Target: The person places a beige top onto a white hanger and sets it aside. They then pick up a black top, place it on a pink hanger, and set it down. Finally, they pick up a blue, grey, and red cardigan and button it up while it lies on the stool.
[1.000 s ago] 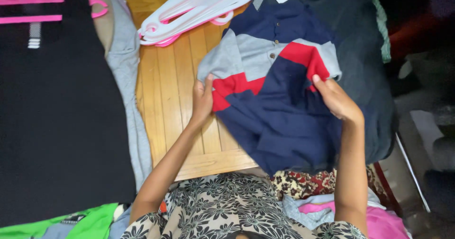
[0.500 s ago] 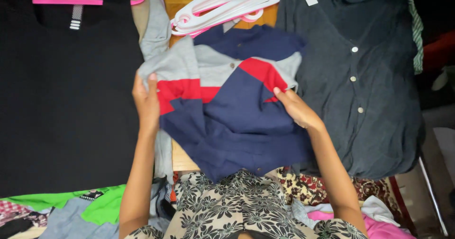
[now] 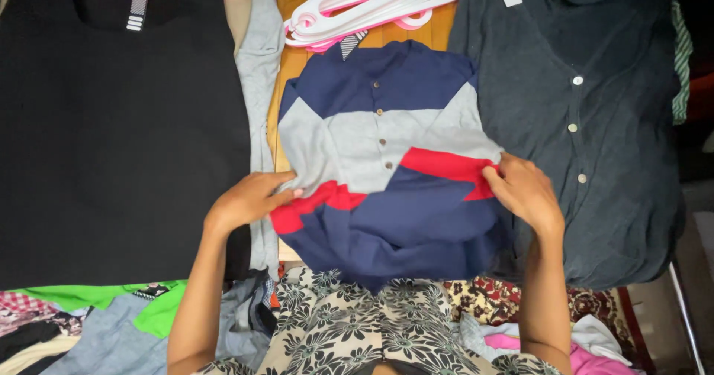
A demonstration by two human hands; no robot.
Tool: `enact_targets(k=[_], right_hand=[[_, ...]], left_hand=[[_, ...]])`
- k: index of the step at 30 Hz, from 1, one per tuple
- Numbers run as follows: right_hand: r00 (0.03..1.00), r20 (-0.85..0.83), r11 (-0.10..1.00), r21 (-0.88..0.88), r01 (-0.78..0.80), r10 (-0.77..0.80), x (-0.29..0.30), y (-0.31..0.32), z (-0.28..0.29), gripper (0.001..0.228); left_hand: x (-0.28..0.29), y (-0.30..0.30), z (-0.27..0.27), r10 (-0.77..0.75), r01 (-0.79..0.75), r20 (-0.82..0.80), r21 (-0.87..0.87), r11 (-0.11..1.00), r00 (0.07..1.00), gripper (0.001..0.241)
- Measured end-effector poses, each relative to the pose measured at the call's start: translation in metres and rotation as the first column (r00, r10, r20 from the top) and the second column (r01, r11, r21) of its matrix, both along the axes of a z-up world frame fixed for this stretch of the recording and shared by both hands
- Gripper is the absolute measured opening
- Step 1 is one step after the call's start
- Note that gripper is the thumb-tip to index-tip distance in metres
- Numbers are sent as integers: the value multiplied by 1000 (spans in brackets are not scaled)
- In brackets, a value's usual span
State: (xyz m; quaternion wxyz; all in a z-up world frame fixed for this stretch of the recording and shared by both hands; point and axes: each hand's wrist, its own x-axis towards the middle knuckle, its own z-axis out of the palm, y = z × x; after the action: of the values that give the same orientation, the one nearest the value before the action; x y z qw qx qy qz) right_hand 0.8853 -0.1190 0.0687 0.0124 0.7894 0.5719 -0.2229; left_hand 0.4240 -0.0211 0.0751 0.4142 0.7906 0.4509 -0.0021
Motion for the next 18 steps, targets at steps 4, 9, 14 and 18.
enact_targets(k=[4, 9, 14, 18], right_hand=[[967, 247, 996, -37, 78, -66, 12, 14, 0, 64], [1000, 20, 921, 388, -21, 14, -25, 57, 14, 33], [998, 57, 961, 276, 8, -24, -48, 114, -34, 61], [987, 138, 959, 280, 39, -80, -65, 137, -82, 63]], left_hand=[[14, 39, -5, 79, -66, -137, 99, 993, 987, 42], [55, 94, -53, 442, -386, -65, 385, 838, 895, 49], [91, 107, -107, 543, -492, 60, 515, 702, 837, 48], [97, 84, -44, 764, -808, 291, 58, 586, 575, 36]])
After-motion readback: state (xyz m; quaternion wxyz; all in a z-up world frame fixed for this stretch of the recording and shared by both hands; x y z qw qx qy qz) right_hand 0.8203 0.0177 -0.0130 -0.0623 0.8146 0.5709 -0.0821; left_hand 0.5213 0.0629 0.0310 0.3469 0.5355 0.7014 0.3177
